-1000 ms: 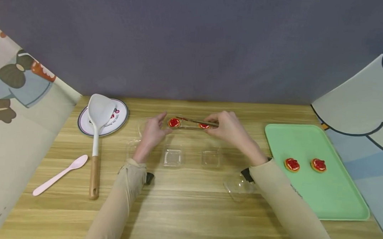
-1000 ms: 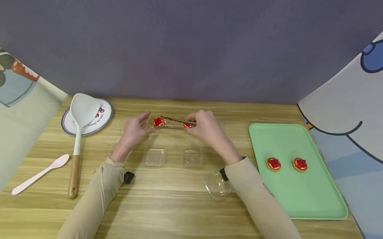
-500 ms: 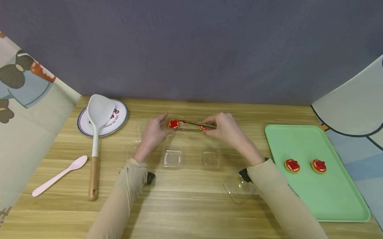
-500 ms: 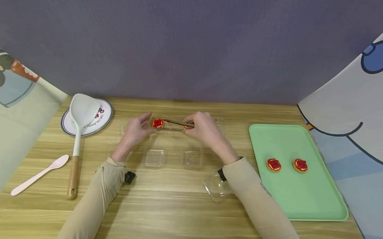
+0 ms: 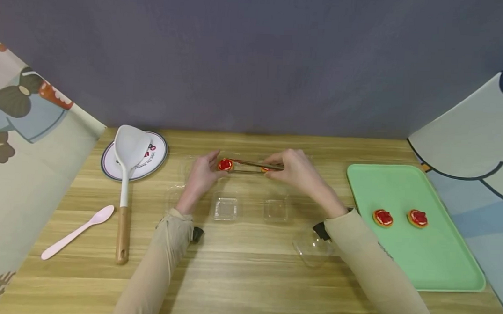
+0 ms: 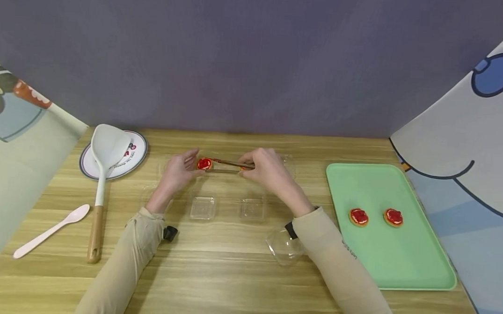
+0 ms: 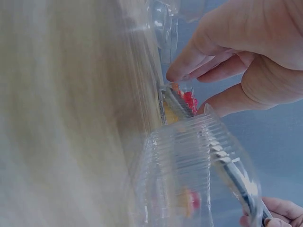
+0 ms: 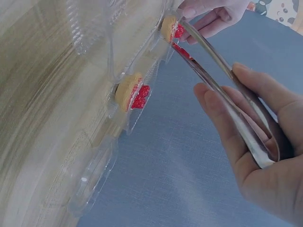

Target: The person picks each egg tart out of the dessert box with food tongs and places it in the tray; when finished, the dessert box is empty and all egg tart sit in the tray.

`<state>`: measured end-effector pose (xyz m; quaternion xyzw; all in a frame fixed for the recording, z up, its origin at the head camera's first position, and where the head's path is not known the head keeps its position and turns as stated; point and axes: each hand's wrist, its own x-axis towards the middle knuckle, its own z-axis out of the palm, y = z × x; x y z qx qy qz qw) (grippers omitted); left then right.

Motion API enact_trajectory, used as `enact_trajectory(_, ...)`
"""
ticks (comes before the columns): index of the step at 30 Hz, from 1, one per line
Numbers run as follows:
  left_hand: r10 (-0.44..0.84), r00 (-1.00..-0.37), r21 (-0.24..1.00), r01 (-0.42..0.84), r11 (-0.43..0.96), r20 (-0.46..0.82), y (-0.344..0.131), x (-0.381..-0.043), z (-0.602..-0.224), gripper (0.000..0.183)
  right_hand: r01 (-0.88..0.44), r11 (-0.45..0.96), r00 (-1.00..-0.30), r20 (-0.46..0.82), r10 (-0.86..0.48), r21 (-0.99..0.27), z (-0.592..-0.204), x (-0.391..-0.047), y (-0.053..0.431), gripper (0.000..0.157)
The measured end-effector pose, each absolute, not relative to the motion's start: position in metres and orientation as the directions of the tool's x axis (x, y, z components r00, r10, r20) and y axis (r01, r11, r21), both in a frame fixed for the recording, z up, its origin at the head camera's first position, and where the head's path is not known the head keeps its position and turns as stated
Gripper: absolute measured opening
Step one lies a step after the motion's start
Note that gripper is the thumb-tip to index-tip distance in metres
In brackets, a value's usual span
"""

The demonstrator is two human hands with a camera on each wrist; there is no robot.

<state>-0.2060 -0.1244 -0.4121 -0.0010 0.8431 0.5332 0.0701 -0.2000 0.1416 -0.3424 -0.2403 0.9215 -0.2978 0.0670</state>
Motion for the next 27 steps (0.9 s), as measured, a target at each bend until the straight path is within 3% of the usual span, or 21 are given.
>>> enact_trajectory(8,0.087,-0.992,0.875,-0.035,0.482,-0.088,-0.1246,-0.2060,-0.4143,0.088,-0.423,0.686,-0.868,0.049,-0.493,-0.592,-0.3449,-0.1994,0.1431,0.031)
enact_trajectory(27,0.077,-0.995,0.861,-0.011,0.508,-0.058,-0.1267,-0.2036,-0.4139,0.076,-0.389,0.665,-0.889,0.070,-0.453,-0.637,-0.3470,-0.1972,0.1454,0.029)
